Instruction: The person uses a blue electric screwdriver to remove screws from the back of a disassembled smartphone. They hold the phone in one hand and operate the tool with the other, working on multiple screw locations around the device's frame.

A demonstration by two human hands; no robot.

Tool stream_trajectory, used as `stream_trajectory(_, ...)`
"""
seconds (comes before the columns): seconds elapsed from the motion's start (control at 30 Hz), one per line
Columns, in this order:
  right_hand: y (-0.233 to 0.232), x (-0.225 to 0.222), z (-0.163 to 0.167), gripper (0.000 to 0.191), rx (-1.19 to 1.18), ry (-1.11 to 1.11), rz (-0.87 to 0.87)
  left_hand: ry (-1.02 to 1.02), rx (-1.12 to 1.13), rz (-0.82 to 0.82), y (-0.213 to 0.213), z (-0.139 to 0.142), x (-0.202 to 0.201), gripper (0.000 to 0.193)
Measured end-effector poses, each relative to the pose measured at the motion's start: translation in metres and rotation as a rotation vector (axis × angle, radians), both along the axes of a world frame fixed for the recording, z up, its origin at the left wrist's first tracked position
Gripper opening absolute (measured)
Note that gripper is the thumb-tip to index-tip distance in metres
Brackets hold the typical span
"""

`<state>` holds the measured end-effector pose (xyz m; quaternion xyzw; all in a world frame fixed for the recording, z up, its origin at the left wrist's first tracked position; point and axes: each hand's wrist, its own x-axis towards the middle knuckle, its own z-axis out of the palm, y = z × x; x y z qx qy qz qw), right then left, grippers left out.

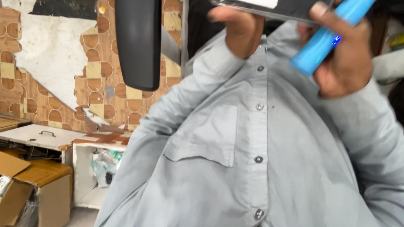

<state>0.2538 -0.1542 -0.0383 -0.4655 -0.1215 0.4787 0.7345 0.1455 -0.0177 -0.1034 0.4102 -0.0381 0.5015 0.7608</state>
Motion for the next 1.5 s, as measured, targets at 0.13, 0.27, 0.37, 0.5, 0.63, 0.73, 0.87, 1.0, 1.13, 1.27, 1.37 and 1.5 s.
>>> stream_trajectory(0.13, -0.016, -0.023, 0.009, 0.027, -0.028, -0.031, 0.171, -0.243, -0.323, -0.182, 0.009, 0.019, -0.039, 0.114)
stream_trajectory(0.27, -0.032, -0.025, 0.013, 0.035, 0.064, 0.038, 0.318, -0.286, -0.208, -0.382, 0.003, 0.043, -0.079, 0.11)
stream_trajectory(0.37, -0.04, -0.028, 0.019, 0.038, -0.046, -0.192, 0.407, -0.298, -0.281, -0.375, -0.011, 0.045, -0.097, 0.092)
stream_trajectory(0.5, -0.049, -0.039, 0.042, 0.049, -0.065, -0.877, 0.556, -0.294, -0.38, -0.256, -0.021, 0.04, -0.109, 0.079)
stream_trajectory(0.63, -0.054, -0.069, 0.057, 0.067, -0.025, -1.619, 0.643, -0.325, -0.388, -0.145, -0.022, 0.051, -0.118, 0.074)
stream_trajectory(0.73, -0.052, -0.082, 0.062, 0.073, -0.002, -1.732, 0.681, -0.437, -0.218, -0.035, -0.021, 0.067, -0.122, 0.071)
stream_trajectory(0.87, -0.05, -0.085, 0.067, 0.073, 0.013, -1.806, 0.718, -0.54, -0.143, 0.106, -0.022, 0.082, -0.123, 0.078)
stream_trajectory(1.0, -0.049, -0.087, 0.068, 0.078, 0.066, -1.884, 0.746, -0.594, -0.093, 0.19, -0.023, 0.085, -0.123, 0.082)
stream_trajectory(1.13, -0.048, -0.087, 0.066, 0.079, 0.121, -1.91, 0.72, -0.624, -0.102, 0.225, -0.026, 0.083, -0.12, 0.08)
stream_trajectory(1.27, -0.05, -0.087, 0.064, 0.081, 0.116, -1.904, 0.723, -0.671, -0.127, 0.227, -0.031, 0.083, -0.113, 0.078)
stream_trajectory(1.37, -0.05, -0.087, 0.063, 0.083, 0.142, -1.924, 0.718, -0.687, -0.122, 0.236, -0.034, 0.084, -0.109, 0.077)
stream_trajectory(1.5, -0.05, -0.088, 0.063, 0.083, 0.138, -1.93, 0.724, -0.666, -0.138, 0.247, -0.041, 0.083, -0.108, 0.075)
